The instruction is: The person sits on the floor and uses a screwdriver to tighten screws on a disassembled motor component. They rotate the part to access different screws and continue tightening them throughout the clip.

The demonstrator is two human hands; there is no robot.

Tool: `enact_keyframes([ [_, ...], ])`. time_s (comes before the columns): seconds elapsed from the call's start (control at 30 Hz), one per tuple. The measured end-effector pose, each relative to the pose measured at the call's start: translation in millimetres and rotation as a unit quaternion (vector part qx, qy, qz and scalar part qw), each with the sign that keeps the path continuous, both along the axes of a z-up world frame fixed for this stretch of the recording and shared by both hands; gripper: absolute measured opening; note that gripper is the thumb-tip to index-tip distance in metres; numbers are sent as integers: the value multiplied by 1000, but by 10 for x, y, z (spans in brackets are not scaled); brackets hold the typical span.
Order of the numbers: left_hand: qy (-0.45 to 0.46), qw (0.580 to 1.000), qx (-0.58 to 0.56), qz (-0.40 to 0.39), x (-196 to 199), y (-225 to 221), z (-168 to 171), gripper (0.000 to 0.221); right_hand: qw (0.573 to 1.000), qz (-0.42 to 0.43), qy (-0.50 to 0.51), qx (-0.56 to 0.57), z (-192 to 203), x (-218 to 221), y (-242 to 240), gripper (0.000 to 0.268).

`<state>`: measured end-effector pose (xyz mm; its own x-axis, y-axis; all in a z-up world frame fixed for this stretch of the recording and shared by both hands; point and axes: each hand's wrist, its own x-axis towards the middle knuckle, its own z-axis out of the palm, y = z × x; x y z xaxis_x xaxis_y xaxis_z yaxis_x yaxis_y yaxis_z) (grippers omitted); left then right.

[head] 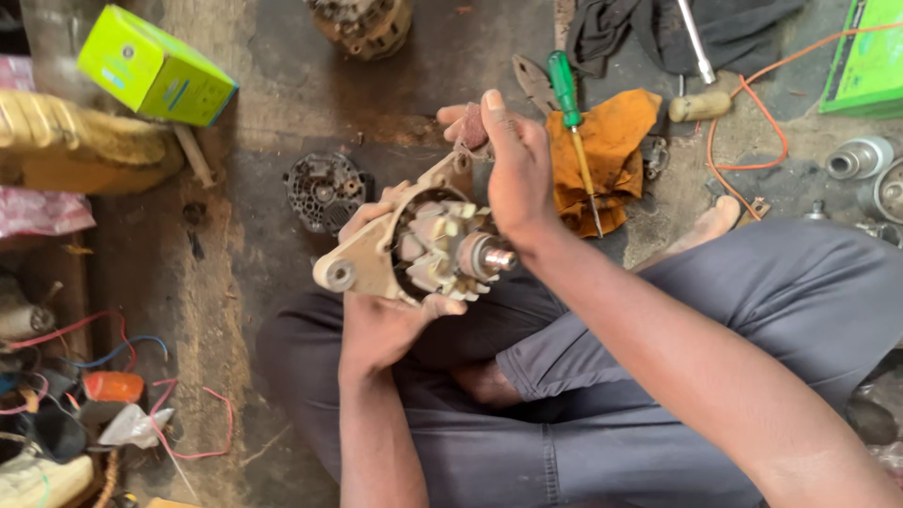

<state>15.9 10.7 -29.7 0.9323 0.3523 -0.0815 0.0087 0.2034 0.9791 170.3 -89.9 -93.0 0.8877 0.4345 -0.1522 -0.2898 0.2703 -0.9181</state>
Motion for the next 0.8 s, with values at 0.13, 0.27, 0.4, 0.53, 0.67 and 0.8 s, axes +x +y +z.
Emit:
enact_keyframes([
  [0.13,-27,997,67,-13,-60,49,-50,100,987,80,83,108,23,-34,-13,48],
  [0.27,-44,999,-5,-7,-91,112,-105,101,976,61,176,111,191,-34,44,38],
  [0.4,-47,999,21,11,-142,126,-199,97,974,8,226,-3,328,-10,10,34],
  [0.53,-39,997,58,25,-215,116,-252,89,993,26,116,26,415,-82,-148,29],
  [0.67,-52,998,-41,23,-304,54,-253,81,988,54,128,62,646,-222,-319,23],
  [0.8,-49,990,-115,60,-267,37,-243,80,977,57,193,77,1002,-288,-371,24],
])
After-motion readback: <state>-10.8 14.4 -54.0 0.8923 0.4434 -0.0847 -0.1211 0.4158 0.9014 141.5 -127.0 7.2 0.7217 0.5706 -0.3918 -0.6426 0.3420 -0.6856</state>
